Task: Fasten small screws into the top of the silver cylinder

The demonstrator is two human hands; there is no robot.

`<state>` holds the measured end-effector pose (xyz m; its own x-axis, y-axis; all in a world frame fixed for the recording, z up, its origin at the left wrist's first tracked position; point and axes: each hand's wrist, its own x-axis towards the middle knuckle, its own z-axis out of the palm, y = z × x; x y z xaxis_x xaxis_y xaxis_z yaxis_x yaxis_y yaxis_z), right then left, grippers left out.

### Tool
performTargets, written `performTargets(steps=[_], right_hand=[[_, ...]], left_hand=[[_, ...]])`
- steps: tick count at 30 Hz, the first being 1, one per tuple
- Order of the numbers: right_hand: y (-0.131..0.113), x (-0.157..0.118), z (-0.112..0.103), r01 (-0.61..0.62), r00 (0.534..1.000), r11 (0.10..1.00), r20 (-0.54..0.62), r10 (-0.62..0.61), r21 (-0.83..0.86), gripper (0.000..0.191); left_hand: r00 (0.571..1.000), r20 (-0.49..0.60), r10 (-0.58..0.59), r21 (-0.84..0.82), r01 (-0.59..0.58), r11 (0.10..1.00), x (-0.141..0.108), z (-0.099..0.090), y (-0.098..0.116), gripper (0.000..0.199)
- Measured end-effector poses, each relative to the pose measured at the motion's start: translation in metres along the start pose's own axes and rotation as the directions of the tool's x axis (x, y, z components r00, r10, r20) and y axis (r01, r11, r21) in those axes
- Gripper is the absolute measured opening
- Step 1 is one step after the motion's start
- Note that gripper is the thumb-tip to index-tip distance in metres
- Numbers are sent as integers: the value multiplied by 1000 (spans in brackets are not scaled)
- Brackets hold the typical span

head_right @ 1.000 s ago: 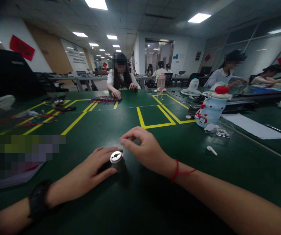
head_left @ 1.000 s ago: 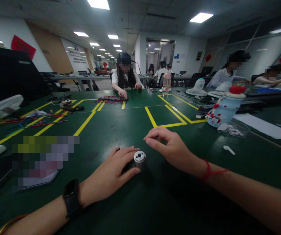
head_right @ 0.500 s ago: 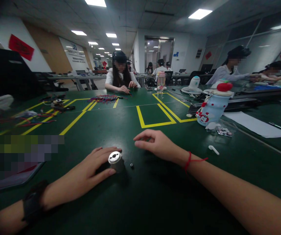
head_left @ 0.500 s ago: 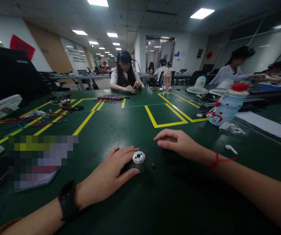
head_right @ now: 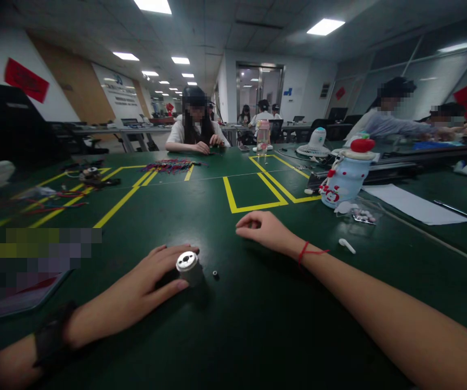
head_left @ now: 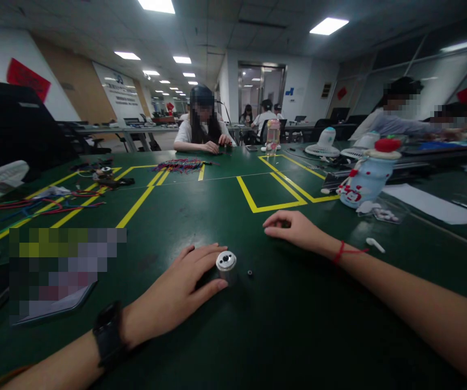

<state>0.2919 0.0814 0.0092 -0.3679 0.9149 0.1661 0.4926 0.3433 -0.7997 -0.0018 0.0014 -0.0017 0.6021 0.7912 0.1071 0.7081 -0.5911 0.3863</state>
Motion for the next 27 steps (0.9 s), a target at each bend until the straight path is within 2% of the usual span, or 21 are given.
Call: performTargets(steps=[1, 3, 5, 6, 8, 11, 13, 17, 21, 24, 27], right_hand=[[-8, -4, 3, 45, 993, 999, 107, -41, -29, 28], [-21, -12, 10, 197, 935, 974, 319, -154, -108, 31], [-30, -16, 18, 327, 884, 928, 406, -234, -176, 27], [-32, -17, 22, 353, 878, 915, 405, -254, -193, 23], [-36, -17, 28, 346, 897, 921, 351, -268, -180, 17], [-46, -15, 33, 295, 947, 951, 160, -278, -94, 17], [-56, -15, 37, 316, 948, 947, 66, -312, -56, 17], [-72, -19, 47, 395, 917, 918, 74, -391, -44, 13], [-77, -23, 53, 399, 915, 916, 88, -394, -45, 14], [-72, -18, 46, 321, 947, 947, 3, -321, -2, 25], [-51, -6, 28, 157, 978, 979, -161, -135, 132, 30]], left_hand=[[1000, 2, -2, -1, 2, 1000, 0, 0, 0, 44], [1000, 7, -3, 0, 3, 1000, 0, 0, -1, 44], [1000, 7, 2, 3, -2, 1000, 0, 1, -2, 44], [1000, 5, 2, 3, -2, 1000, 0, 1, -2, 43], [1000, -8, -1, 3, 1, 1000, 0, 1, -1, 45], [1000, -6, 1, 10, -1, 1000, 0, 0, 1, 43], [1000, -19, 17, 14, -17, 1000, 0, 0, 3, 42], [998, -41, 47, 13, -47, 999, 1, -1, 5, 39], [998, -40, 57, 14, -56, 998, 2, -2, 6, 37], [998, -41, 47, 13, -47, 999, 1, -2, 6, 39], [999, -34, 35, -1, -35, 999, 0, -2, 5, 40]])
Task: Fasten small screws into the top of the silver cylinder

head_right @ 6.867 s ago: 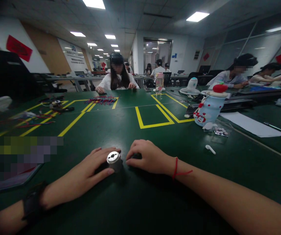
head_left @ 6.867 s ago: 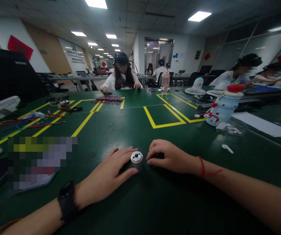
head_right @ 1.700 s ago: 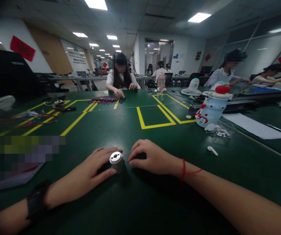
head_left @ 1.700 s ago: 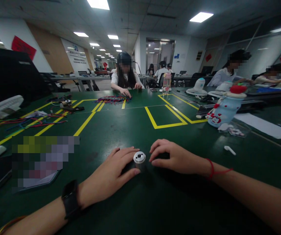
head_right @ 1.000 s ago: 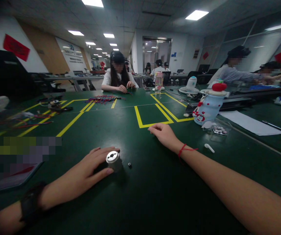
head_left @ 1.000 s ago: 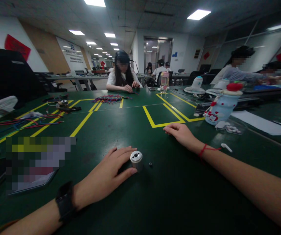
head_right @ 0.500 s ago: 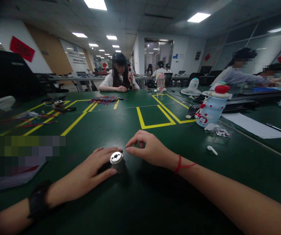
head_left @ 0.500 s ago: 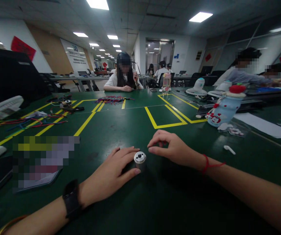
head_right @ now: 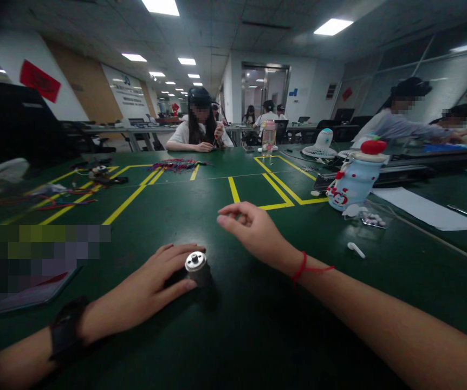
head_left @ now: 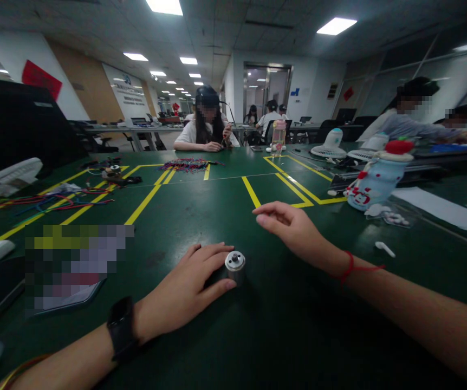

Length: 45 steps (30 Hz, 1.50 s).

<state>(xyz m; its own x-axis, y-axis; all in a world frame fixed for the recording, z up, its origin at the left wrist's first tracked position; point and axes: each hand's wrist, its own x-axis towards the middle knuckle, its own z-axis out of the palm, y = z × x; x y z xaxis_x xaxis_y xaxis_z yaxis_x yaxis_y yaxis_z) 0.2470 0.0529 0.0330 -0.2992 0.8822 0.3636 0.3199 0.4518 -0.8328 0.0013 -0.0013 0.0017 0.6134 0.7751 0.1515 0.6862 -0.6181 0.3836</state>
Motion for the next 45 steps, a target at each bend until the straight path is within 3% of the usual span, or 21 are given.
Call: performTargets(steps=[4, 7, 10, 17, 21, 24, 30, 35, 37, 41, 45], right_hand=[[47, 14, -33, -219, 946, 975, -235, 222, 37, 30], [73, 17, -46, -277, 915, 960, -292, 277, 43, 32], [81, 16, -47, -280, 919, 960, -282, 274, 21, 34], [69, 13, -37, -201, 974, 964, -141, 178, -172, 31], [40, 2, -19, -30, 991, 960, 119, 65, -279, 13], [10, -10, 1, 195, 936, 933, 341, -85, -302, 13], [-22, -22, 28, 278, 951, 929, 205, -231, -244, 11], [-17, -15, 17, 240, 968, 965, 100, -229, -110, 10], [-10, -14, 8, 244, 959, 959, 183, -217, -144, 10], [7, -20, -4, 273, 889, 920, 440, -129, -280, 12], [14, -26, -3, 279, 865, 897, 496, -80, -341, 14]], left_hand=[[1000, 25, -12, -9, 12, 1000, 0, 0, -2, 41], [999, 30, -23, -9, 23, 1000, 0, 0, -4, 41], [999, 29, -21, -15, 21, 1000, -1, 0, -4, 42], [1000, 18, -20, -17, 21, 1000, -1, 0, -2, 41], [1000, 6, -16, -7, 16, 1000, 0, 0, -3, 42], [1000, 6, -18, 1, 18, 1000, 1, 1, -3, 43], [1000, -17, 8, 21, -8, 1000, 1, 1, 0, 41], [1000, -25, 11, 11, -11, 1000, 0, 1, -1, 41], [1000, -16, 5, 7, -5, 1000, 0, 1, -2, 41], [1000, 18, -8, 6, 8, 1000, -1, 1, -3, 41], [999, 22, -24, 4, 24, 1000, -1, 1, -4, 43]])
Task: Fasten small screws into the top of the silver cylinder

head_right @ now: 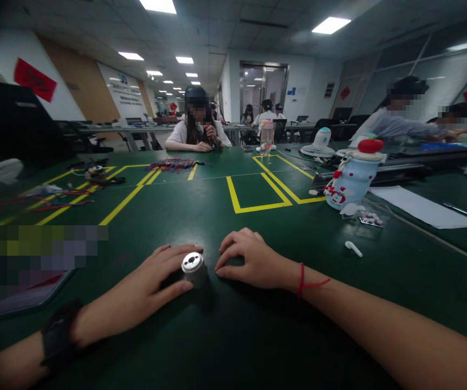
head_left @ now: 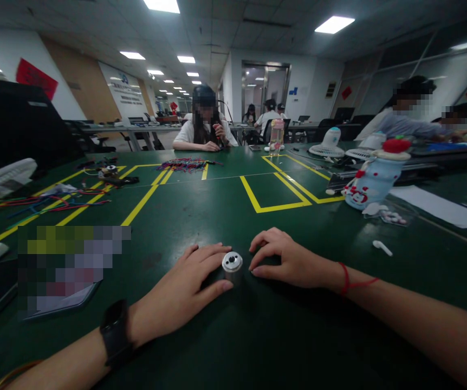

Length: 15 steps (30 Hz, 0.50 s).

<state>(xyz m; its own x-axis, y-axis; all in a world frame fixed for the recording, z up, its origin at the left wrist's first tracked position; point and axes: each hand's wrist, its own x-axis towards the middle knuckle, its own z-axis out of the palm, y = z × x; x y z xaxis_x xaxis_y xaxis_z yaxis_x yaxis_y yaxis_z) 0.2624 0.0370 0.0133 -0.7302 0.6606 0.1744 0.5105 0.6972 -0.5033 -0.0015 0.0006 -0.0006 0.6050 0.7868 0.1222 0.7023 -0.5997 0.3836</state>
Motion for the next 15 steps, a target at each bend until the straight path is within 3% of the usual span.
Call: performTargets(steps=[3, 6, 8, 10, 11, 13, 15], right_hand=[[-2, 2, -2, 1, 1000, 996, -21, 1, 86, 18], [7, 6, -11, -69, 975, 958, -184, 124, 279, 25], [24, 8, -19, -147, 894, 910, -342, 290, 388, 28], [49, 9, -25, -226, 763, 866, -472, 443, 447, 33], [62, 9, -28, -255, 721, 856, -501, 479, 450, 35], [85, 7, -30, -299, 679, 841, -518, 520, 452, 37], [97, 6, -31, -320, 680, 840, -511, 526, 439, 38]], left_hand=[[1000, 5, 4, -5, -4, 1000, 0, 0, 0, 42], [1000, 0, 10, -1, -10, 1000, 0, 1, -1, 43], [1000, 0, 4, -1, -4, 1000, -1, 1, -1, 43], [1000, 7, -1, -8, 1, 1000, -1, 1, -1, 42], [1000, 9, -3, -12, 3, 1000, 0, 1, 0, 42], [1000, 11, -2, -16, 3, 1000, 0, 0, 0, 42], [1000, 10, 0, -14, 0, 1000, 0, 0, 0, 42]])
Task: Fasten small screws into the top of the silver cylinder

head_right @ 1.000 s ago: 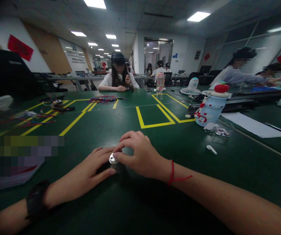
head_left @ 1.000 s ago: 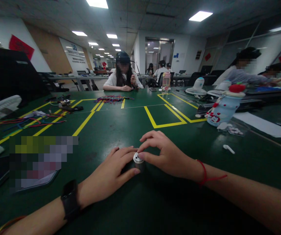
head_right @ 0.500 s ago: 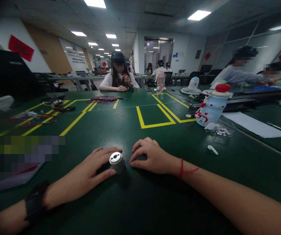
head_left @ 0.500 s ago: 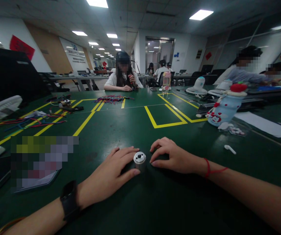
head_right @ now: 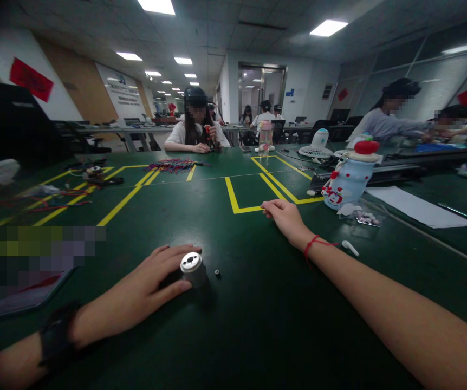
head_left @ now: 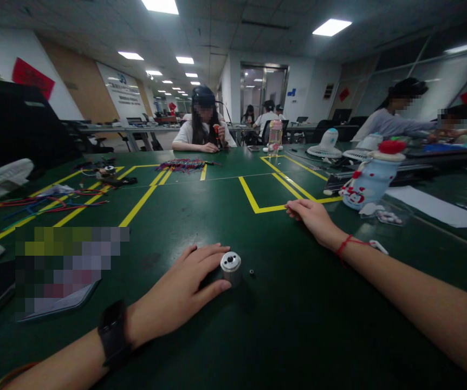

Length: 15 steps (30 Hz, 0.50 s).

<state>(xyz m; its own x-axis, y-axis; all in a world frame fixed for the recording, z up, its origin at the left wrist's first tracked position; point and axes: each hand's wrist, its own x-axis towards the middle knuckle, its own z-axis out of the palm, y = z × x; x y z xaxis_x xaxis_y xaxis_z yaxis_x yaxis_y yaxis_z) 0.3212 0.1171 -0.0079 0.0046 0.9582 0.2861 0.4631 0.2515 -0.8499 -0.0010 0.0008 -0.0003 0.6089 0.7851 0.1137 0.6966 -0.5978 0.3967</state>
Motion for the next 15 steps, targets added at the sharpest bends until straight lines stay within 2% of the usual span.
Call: performTargets(steps=[2, 4, 6, 7, 8, 10, 11, 12, 13, 15], right_hand=[[-2, -3, 1, 24, 998, 999, 54, -22, -30, 35], [-16, -13, 5, 71, 986, 996, 154, -61, -59, 28], [-34, -28, 12, 146, 943, 987, 311, -118, -70, 22], [-43, -36, 16, 191, 898, 980, 413, -149, -61, 20], [-51, -43, 21, 300, 797, 953, 562, -223, -47, 21], [-63, -56, 29, 474, 667, 880, 664, -338, -29, 23], [-67, -61, 33, 527, 627, 850, 684, -373, -21, 20], [-70, -64, 37, 548, 625, 836, 672, -397, -15, 18], [-73, -66, 39, 544, 645, 839, 642, -414, -4, 14], [-80, -68, 44, 501, 719, 864, 535, -444, 45, 12]], left_hand=[[1000, -2, 0, 4, 0, 1000, 0, 0, 0, 41], [1000, 0, -5, 7, 5, 1000, -1, 0, 0, 42], [1000, 7, -13, 11, 13, 1000, -1, 0, 0, 42], [1000, 11, -14, 13, 14, 1000, -1, 0, 0, 42], [1000, 13, -15, 16, 14, 1000, -1, 1, 0, 42], [1000, 11, -13, 22, 12, 1000, -1, 1, -1, 41], [1000, 8, -11, 25, 10, 1000, -1, 1, -1, 42], [1000, 5, -9, 28, 9, 1000, -1, 1, -1, 42], [1000, 2, -8, 31, 8, 1000, -1, 1, -1, 42], [1000, -7, -4, 35, 4, 999, -1, 1, -1, 42]])
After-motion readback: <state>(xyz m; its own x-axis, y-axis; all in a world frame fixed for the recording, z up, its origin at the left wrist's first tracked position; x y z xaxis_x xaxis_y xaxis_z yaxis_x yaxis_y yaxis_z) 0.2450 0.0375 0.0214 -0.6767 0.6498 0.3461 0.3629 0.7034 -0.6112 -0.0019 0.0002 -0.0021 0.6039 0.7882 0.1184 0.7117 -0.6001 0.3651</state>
